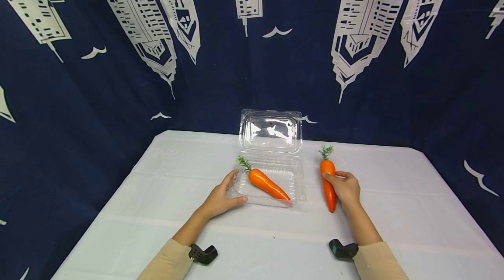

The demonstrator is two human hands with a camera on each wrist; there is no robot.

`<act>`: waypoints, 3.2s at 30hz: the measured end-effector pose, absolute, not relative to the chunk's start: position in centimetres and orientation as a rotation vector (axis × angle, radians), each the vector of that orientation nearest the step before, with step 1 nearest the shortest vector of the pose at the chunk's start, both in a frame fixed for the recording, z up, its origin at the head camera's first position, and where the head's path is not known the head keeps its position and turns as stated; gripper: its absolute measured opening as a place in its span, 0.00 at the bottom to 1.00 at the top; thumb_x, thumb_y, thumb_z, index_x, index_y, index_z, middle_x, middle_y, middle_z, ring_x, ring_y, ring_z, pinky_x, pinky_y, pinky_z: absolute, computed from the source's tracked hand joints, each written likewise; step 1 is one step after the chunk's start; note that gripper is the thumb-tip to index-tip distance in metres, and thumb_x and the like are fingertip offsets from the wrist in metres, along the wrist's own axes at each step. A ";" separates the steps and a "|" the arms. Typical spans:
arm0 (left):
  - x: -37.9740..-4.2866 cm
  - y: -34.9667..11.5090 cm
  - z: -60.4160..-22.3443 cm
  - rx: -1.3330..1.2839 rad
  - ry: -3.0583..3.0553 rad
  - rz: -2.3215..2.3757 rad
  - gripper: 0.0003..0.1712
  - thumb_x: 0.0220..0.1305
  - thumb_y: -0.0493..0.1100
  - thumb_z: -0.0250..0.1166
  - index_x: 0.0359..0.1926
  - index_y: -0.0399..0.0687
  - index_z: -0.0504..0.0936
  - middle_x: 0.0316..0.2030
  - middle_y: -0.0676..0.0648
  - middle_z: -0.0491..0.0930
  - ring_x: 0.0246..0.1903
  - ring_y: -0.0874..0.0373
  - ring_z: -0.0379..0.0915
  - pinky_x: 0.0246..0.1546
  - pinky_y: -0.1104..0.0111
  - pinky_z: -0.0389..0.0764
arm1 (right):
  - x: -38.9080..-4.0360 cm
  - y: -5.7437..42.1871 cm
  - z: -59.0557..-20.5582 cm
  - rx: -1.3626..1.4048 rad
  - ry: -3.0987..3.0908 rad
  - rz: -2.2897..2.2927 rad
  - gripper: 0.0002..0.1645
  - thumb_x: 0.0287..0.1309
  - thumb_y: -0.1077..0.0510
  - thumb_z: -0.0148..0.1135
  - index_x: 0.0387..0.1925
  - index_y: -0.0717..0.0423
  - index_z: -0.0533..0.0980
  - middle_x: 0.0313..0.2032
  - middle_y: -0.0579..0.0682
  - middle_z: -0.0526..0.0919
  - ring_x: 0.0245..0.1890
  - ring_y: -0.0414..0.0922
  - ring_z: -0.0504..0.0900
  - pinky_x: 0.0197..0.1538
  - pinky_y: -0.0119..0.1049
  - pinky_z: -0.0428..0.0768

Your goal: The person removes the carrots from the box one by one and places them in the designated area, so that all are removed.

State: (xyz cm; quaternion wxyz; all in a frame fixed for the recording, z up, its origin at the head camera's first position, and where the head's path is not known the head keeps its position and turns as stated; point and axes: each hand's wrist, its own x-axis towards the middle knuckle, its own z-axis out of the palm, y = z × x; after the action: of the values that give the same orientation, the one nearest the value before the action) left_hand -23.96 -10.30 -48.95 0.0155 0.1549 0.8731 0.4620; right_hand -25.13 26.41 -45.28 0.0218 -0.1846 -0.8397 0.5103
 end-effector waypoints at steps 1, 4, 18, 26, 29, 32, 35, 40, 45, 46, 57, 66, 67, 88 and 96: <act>-24.0 -10.3 -49.0 0.482 2.717 1.436 0.58 0.45 0.67 0.67 0.72 0.57 0.47 0.67 0.43 0.57 0.62 0.45 0.59 0.58 0.47 0.62 | -25.1 26.4 -45.3 -0.569 -2.608 1.571 0.44 0.54 0.40 0.59 0.56 0.74 0.63 0.49 0.68 0.70 0.43 0.55 0.72 0.29 0.25 0.71; -23.9 -10.3 -48.9 0.481 2.716 1.435 0.58 0.46 0.67 0.67 0.72 0.57 0.47 0.67 0.43 0.56 0.62 0.45 0.59 0.58 0.47 0.62 | -25.2 26.5 -45.3 -0.570 -2.628 1.540 0.44 0.54 0.40 0.59 0.56 0.73 0.63 0.49 0.68 0.70 0.43 0.56 0.72 0.29 0.25 0.72; -23.7 -10.3 -48.6 0.491 2.714 1.441 0.58 0.46 0.66 0.67 0.72 0.56 0.47 0.67 0.42 0.56 0.62 0.45 0.59 0.58 0.48 0.62 | -25.0 26.5 -45.5 -0.484 -2.719 1.388 0.42 0.54 0.41 0.60 0.54 0.74 0.64 0.47 0.71 0.72 0.39 0.57 0.76 0.25 0.26 0.74; -23.9 -10.3 -48.7 0.471 2.716 1.443 0.57 0.47 0.65 0.67 0.72 0.57 0.47 0.67 0.42 0.56 0.62 0.44 0.58 0.58 0.46 0.62 | -25.1 26.5 -45.5 -0.446 -2.752 1.339 0.44 0.54 0.39 0.59 0.53 0.74 0.63 0.47 0.71 0.73 0.39 0.57 0.76 0.28 0.30 0.76; -23.9 -10.3 -48.8 0.475 2.715 1.453 0.56 0.47 0.65 0.67 0.72 0.57 0.48 0.67 0.42 0.56 0.62 0.43 0.59 0.58 0.46 0.62 | -25.1 26.6 -45.4 -0.446 -2.765 1.332 0.45 0.54 0.38 0.59 0.54 0.75 0.63 0.48 0.72 0.72 0.41 0.59 0.75 0.31 0.34 0.78; -23.9 -10.3 -48.8 0.487 2.714 1.455 0.57 0.47 0.65 0.67 0.72 0.57 0.47 0.67 0.41 0.56 0.62 0.43 0.59 0.57 0.46 0.62 | -25.0 26.6 -45.3 -0.449 -2.774 1.322 0.45 0.55 0.39 0.58 0.54 0.75 0.62 0.48 0.72 0.72 0.42 0.60 0.75 0.33 0.35 0.78; -23.8 -10.3 -48.8 0.486 2.713 1.450 0.57 0.46 0.67 0.67 0.72 0.58 0.47 0.67 0.42 0.56 0.62 0.44 0.59 0.58 0.47 0.62 | -25.0 26.6 -45.4 -0.454 -2.776 1.306 0.44 0.55 0.39 0.58 0.54 0.75 0.62 0.48 0.72 0.72 0.43 0.60 0.74 0.35 0.37 0.78; -23.9 -10.4 -48.8 0.487 2.710 1.449 0.58 0.46 0.67 0.67 0.72 0.58 0.47 0.67 0.43 0.56 0.62 0.44 0.58 0.58 0.47 0.62 | -25.0 26.8 -45.4 -0.464 -2.775 1.298 0.46 0.55 0.38 0.57 0.55 0.75 0.61 0.49 0.72 0.72 0.44 0.61 0.74 0.40 0.44 0.77; -23.9 -10.4 -48.7 0.499 2.718 1.445 0.58 0.46 0.67 0.67 0.72 0.57 0.47 0.67 0.42 0.56 0.62 0.44 0.59 0.58 0.47 0.62 | -24.9 27.0 -45.2 -0.509 -2.737 1.353 0.45 0.57 0.39 0.54 0.58 0.75 0.59 0.50 0.72 0.70 0.46 0.62 0.71 0.48 0.50 0.74; -23.9 -10.4 -48.7 0.500 2.719 1.445 0.58 0.46 0.67 0.67 0.72 0.57 0.47 0.67 0.42 0.56 0.62 0.44 0.58 0.58 0.47 0.62 | -24.9 27.1 -45.1 -0.517 -2.726 1.367 0.45 0.58 0.39 0.53 0.59 0.74 0.59 0.50 0.72 0.70 0.47 0.62 0.71 0.49 0.51 0.73; -23.9 -10.4 -48.9 0.474 2.719 1.438 0.59 0.44 0.69 0.67 0.72 0.58 0.48 0.67 0.44 0.56 0.62 0.45 0.58 0.59 0.49 0.61 | -24.6 25.9 -42.9 -0.485 -2.598 1.465 0.39 0.61 0.44 0.52 0.61 0.70 0.59 0.56 0.69 0.66 0.52 0.62 0.68 0.54 0.52 0.71; -24.0 -10.4 -48.9 0.484 2.720 1.447 0.59 0.45 0.67 0.67 0.72 0.56 0.48 0.67 0.43 0.56 0.62 0.45 0.58 0.59 0.48 0.61 | -24.7 22.8 -40.7 -0.288 -2.508 1.501 0.33 0.59 0.47 0.57 0.58 0.66 0.66 0.51 0.64 0.74 0.49 0.54 0.74 0.40 0.27 0.72; -24.0 -10.4 -48.9 0.484 2.720 1.448 0.59 0.45 0.67 0.67 0.72 0.56 0.47 0.67 0.43 0.56 0.62 0.45 0.58 0.59 0.48 0.61 | -24.7 22.4 -40.5 -0.265 -2.517 1.505 0.33 0.59 0.47 0.57 0.58 0.66 0.66 0.51 0.64 0.74 0.49 0.55 0.73 0.41 0.29 0.73; -24.2 -10.5 -49.3 0.503 2.721 1.442 0.60 0.44 0.70 0.66 0.72 0.58 0.46 0.67 0.43 0.57 0.62 0.45 0.59 0.59 0.49 0.61 | -25.9 16.3 -40.1 0.051 -2.646 1.584 0.28 0.56 0.51 0.62 0.53 0.64 0.70 0.45 0.60 0.78 0.45 0.53 0.77 0.49 0.43 0.77; -24.1 -10.4 -49.4 0.495 2.718 1.440 0.60 0.44 0.70 0.66 0.72 0.57 0.46 0.66 0.42 0.58 0.62 0.45 0.59 0.59 0.48 0.61 | -25.8 14.7 -40.9 0.113 -2.693 1.570 0.28 0.53 0.52 0.64 0.52 0.66 0.71 0.43 0.60 0.80 0.44 0.54 0.78 0.47 0.45 0.76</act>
State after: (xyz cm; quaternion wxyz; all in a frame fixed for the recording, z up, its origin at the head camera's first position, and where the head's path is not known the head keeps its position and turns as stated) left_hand -24.13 -10.43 -49.39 0.0129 0.1590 0.8723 0.4622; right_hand -25.80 14.71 -40.94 0.0110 0.0364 -0.8633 0.5033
